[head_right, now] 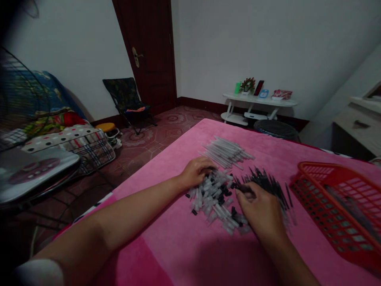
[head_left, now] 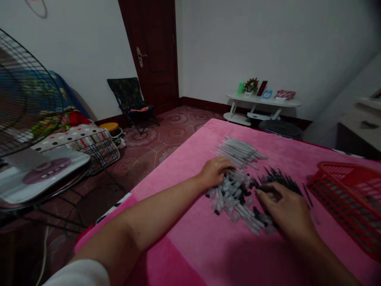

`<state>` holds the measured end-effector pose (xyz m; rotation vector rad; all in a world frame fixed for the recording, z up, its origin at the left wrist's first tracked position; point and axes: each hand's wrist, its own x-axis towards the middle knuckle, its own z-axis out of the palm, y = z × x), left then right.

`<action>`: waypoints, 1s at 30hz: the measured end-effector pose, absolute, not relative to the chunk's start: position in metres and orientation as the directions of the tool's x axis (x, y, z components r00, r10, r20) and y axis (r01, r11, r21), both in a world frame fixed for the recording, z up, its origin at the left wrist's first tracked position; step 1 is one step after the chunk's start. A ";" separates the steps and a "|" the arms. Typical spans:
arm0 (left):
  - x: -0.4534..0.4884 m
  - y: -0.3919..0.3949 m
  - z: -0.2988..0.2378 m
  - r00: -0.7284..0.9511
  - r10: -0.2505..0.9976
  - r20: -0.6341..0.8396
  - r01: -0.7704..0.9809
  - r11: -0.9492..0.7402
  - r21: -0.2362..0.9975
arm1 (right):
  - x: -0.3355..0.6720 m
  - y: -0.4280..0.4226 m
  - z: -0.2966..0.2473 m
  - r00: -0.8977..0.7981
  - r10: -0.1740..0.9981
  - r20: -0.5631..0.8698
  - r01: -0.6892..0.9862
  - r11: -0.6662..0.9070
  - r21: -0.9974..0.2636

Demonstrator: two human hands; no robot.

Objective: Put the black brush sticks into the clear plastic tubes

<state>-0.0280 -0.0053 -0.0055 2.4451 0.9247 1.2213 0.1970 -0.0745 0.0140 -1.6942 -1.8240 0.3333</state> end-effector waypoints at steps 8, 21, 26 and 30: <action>-0.022 -0.009 -0.003 0.468 0.618 0.632 0.411 -0.785 0.463 | 0.185 -0.083 0.024 0.063 0.966 0.251 0.472 0.193 -0.860; -0.017 -0.016 0.001 0.522 0.555 0.647 0.424 -0.828 0.367 | 0.185 -0.082 0.023 0.058 0.970 0.238 0.432 0.190 -0.882; -0.015 -0.019 0.002 0.551 0.538 0.638 0.423 -0.839 0.342 | 0.186 -0.082 0.021 0.050 0.966 0.254 0.451 0.205 -0.869; -0.015 -0.020 0.002 0.552 0.541 0.635 0.424 -0.838 0.345 | 0.187 -0.082 0.022 0.019 0.944 0.331 0.535 0.270 -0.801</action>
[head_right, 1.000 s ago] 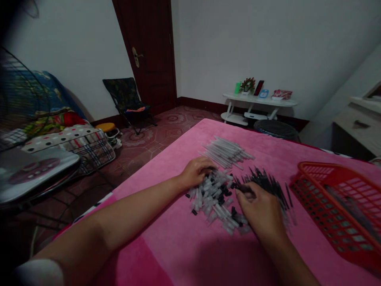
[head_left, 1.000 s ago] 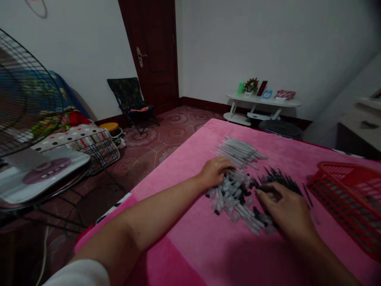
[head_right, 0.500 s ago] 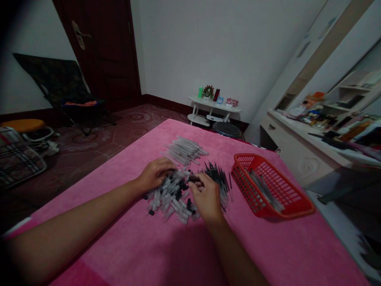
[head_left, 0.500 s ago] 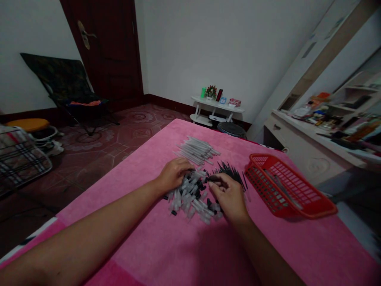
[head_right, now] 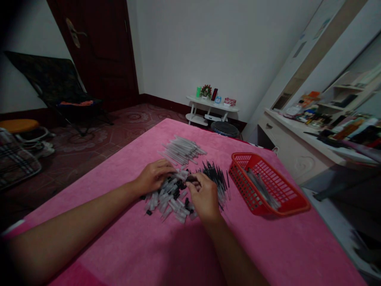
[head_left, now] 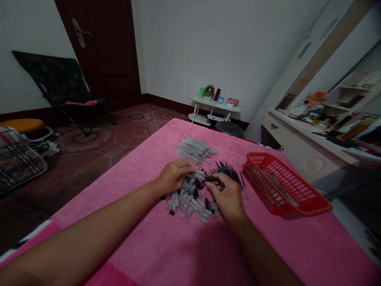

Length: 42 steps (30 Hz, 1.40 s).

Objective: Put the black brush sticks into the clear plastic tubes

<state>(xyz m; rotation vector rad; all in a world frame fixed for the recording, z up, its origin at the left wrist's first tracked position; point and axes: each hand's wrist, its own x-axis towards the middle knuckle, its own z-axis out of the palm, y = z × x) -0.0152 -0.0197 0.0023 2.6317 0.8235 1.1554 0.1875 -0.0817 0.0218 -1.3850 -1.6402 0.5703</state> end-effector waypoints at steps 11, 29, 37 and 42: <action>-0.015 -0.021 0.004 0.560 0.545 0.623 0.428 -0.835 0.346 | 0.188 -0.085 0.028 -0.037 0.921 0.388 0.610 0.328 -0.722; -0.016 -0.021 0.002 0.604 0.503 0.618 0.390 -0.863 0.321 | 0.188 -0.083 0.019 -0.010 0.920 0.391 0.600 0.318 -0.734; -0.011 -0.027 0.007 0.596 0.487 0.638 0.387 -0.871 0.303 | 0.189 -0.085 0.021 -0.010 0.951 0.309 0.661 0.238 -0.712; -0.011 -0.027 0.006 0.579 0.514 0.633 0.416 -0.854 0.312 | 0.191 -0.085 0.025 -0.034 0.958 0.285 0.738 0.216 -0.639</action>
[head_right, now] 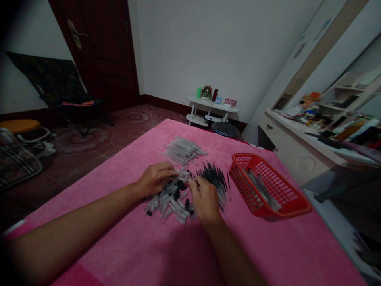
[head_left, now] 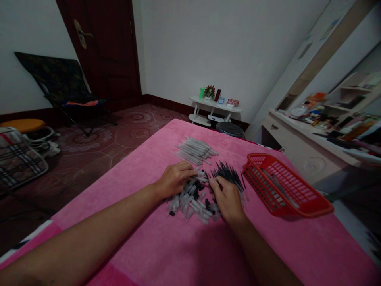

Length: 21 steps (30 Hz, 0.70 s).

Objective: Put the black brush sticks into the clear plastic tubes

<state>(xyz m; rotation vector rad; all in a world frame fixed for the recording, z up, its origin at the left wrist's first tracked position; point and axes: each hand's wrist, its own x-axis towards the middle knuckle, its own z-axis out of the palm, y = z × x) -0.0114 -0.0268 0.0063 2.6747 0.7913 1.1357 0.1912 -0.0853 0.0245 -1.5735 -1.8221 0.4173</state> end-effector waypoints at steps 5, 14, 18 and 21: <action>-0.013 -0.026 0.006 0.584 0.523 0.621 0.428 -0.848 0.312 | 0.192 -0.084 0.023 -0.087 0.939 0.333 0.732 0.287 -0.618; -0.011 -0.028 0.008 0.599 0.517 0.612 0.429 -0.852 0.299 | 0.193 -0.086 0.022 -0.103 0.937 0.335 0.792 0.281 -0.542; -0.012 -0.028 0.007 0.615 0.513 0.599 0.419 -0.856 0.303 | 0.192 -0.087 0.022 -0.126 0.942 0.310 0.814 0.277 -0.510; -0.012 -0.028 0.007 0.618 0.505 0.603 0.410 -0.861 0.301 | 0.192 -0.086 0.024 -0.105 0.956 0.273 0.826 0.237 -0.511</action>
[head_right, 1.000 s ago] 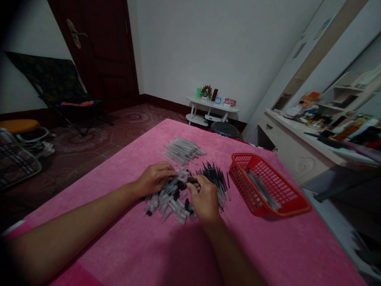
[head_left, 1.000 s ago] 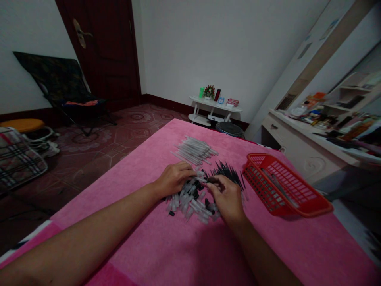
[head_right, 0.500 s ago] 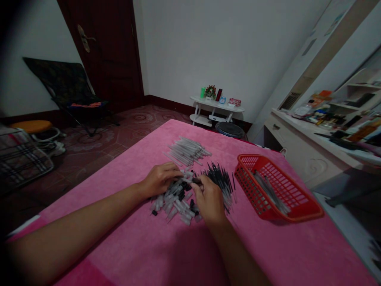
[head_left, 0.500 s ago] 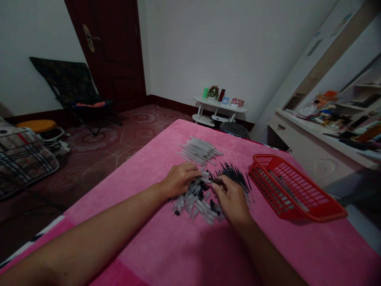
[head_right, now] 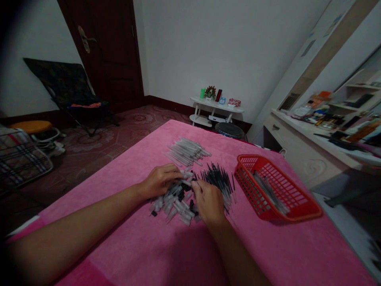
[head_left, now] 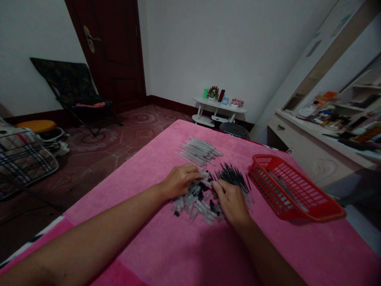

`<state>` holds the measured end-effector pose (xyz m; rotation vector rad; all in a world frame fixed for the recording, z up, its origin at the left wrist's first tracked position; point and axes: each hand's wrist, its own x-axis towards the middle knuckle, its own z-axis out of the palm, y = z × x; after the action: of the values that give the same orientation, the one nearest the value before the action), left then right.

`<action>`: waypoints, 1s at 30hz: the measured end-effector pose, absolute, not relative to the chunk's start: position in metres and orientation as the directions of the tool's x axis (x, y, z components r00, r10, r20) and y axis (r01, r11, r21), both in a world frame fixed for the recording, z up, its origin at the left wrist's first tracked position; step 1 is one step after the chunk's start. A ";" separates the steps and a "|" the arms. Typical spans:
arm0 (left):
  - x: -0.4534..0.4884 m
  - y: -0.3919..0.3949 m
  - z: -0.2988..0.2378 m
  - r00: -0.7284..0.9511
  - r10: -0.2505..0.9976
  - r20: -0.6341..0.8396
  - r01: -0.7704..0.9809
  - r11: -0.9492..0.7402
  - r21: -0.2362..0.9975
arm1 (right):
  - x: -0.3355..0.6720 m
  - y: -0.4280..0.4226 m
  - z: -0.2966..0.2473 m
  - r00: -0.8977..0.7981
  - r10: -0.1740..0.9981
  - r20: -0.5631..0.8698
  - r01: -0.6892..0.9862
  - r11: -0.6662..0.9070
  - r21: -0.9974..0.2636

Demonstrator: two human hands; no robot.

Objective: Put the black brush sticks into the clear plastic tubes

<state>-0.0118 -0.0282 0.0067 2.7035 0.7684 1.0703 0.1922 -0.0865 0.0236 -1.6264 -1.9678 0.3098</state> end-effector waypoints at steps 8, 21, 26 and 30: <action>-0.012 -0.027 0.006 0.609 0.511 0.607 0.408 -0.858 0.313 | 0.194 -0.086 0.025 -0.130 0.944 0.303 0.808 0.278 -0.520; -0.012 -0.026 0.004 0.608 0.501 0.616 0.393 -0.864 0.315 | 0.195 -0.086 0.026 -0.128 0.957 0.262 0.778 0.260 -0.572; -0.012 -0.027 0.004 0.617 0.504 0.604 0.391 -0.863 0.321 | 0.194 -0.087 0.026 -0.129 0.961 0.243 0.781 0.250 -0.573; -0.012 -0.027 0.005 0.615 0.504 0.606 0.387 -0.863 0.325 | 0.194 -0.086 0.026 -0.120 0.964 0.236 0.769 0.241 -0.593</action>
<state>-0.0119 -0.0269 0.0047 2.6756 0.7434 1.0796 0.1940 -0.0862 0.0260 -1.5789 -1.9417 0.4399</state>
